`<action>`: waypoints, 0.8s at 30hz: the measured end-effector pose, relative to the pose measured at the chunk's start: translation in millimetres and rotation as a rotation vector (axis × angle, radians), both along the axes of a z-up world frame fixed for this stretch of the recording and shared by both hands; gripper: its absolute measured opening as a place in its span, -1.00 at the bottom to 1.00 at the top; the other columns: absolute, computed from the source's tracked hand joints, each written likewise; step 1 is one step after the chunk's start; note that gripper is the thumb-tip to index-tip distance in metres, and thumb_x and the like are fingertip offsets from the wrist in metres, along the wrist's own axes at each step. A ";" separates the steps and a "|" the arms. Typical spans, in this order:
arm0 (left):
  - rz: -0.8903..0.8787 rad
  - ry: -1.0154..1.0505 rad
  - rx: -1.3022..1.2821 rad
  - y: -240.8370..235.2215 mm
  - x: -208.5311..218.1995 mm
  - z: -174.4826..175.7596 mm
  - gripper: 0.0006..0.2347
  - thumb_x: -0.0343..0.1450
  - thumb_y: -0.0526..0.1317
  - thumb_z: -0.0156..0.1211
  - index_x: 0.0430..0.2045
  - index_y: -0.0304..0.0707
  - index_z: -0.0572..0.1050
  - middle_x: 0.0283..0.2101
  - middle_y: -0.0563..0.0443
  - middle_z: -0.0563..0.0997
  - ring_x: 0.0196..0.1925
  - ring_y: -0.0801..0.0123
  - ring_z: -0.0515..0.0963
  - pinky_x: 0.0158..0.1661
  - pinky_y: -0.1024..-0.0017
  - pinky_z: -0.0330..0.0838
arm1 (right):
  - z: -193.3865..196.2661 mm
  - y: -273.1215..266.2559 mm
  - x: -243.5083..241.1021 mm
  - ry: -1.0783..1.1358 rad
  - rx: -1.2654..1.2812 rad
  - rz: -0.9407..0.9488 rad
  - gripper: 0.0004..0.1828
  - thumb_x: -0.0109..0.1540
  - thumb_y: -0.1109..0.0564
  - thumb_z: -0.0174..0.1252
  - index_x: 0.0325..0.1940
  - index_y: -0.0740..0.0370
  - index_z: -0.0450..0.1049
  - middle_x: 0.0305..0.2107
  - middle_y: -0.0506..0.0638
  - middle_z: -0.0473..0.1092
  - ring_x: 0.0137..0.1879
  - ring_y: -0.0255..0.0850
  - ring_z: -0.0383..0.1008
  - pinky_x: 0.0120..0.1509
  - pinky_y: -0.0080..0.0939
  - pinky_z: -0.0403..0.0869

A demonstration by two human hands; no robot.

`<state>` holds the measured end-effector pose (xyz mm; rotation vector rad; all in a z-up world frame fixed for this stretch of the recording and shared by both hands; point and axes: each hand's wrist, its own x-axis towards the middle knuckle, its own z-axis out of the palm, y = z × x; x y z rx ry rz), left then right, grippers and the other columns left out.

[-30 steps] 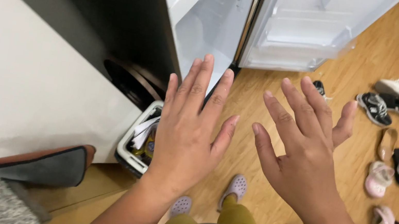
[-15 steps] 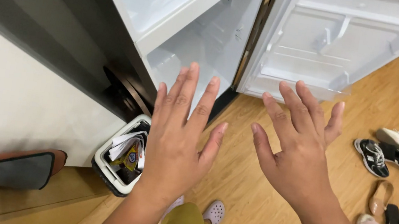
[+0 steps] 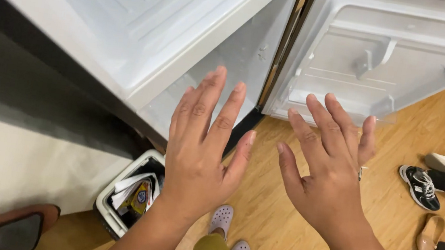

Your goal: The person removes a clear plastic drawer and a white shelf from a refrigerator. They place the drawer on the kitchen counter and then move to the sink to rinse the white shelf under running water. The person then returns to the refrigerator to remove another clear plastic drawer and places it on the counter.

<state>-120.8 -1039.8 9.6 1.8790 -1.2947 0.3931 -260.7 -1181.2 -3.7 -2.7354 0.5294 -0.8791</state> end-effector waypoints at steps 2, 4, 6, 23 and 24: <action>-0.013 -0.004 0.003 -13.7 8.9 -5.1 -0.47 0.48 -0.24 0.31 0.38 -0.30 0.30 0.49 -0.32 0.24 0.51 -0.13 0.36 0.46 -0.16 0.22 | -4.2 -11.7 5.0 0.003 0.001 -0.018 -0.52 0.27 0.11 0.29 0.28 0.15 0.49 0.35 0.08 0.30 0.56 0.04 0.15 0.65 0.31 -0.22; -0.027 -0.004 0.010 -25.9 13.7 -9.4 -0.46 0.49 -0.24 0.32 0.39 -0.29 0.29 0.50 -0.32 0.23 0.52 -0.10 0.36 0.46 -0.15 0.23 | -8.5 -21.7 6.2 0.010 0.008 -0.036 -0.53 0.28 0.12 0.29 0.28 0.15 0.49 0.35 0.08 0.30 0.57 0.04 0.15 0.65 0.30 -0.22; -0.038 -0.013 0.037 -37.3 14.9 -11.9 -0.45 0.49 -0.22 0.31 0.41 -0.27 0.28 0.51 -0.31 0.21 0.54 -0.08 0.33 0.50 -0.16 0.15 | -11.5 -31.1 4.5 0.024 0.011 -0.059 -0.54 0.28 0.10 0.29 0.28 0.15 0.50 0.37 0.09 0.29 0.58 0.05 0.12 0.66 0.29 -0.23; 0.033 0.031 0.449 -135.8 -91.8 -28.0 -0.26 0.40 -0.08 0.29 0.47 -0.05 0.01 0.54 -0.22 -0.08 0.59 -0.12 -0.09 0.40 -0.35 -0.23 | -30.7 -130.3 -95.4 0.151 0.061 -0.028 -0.45 0.27 0.04 0.25 0.35 0.16 0.42 0.42 0.18 0.17 0.60 0.16 -0.04 0.59 0.41 -0.25; 0.052 0.023 0.449 -141.4 -100.4 -28.5 -0.27 0.40 -0.09 0.28 0.47 -0.04 0.01 0.55 -0.22 -0.10 0.59 -0.12 -0.11 0.38 -0.37 -0.26 | -30.6 -138.6 -103.5 0.164 0.055 -0.022 -0.44 0.27 0.03 0.24 0.35 0.17 0.42 0.42 0.19 0.16 0.60 0.17 -0.05 0.58 0.42 -0.25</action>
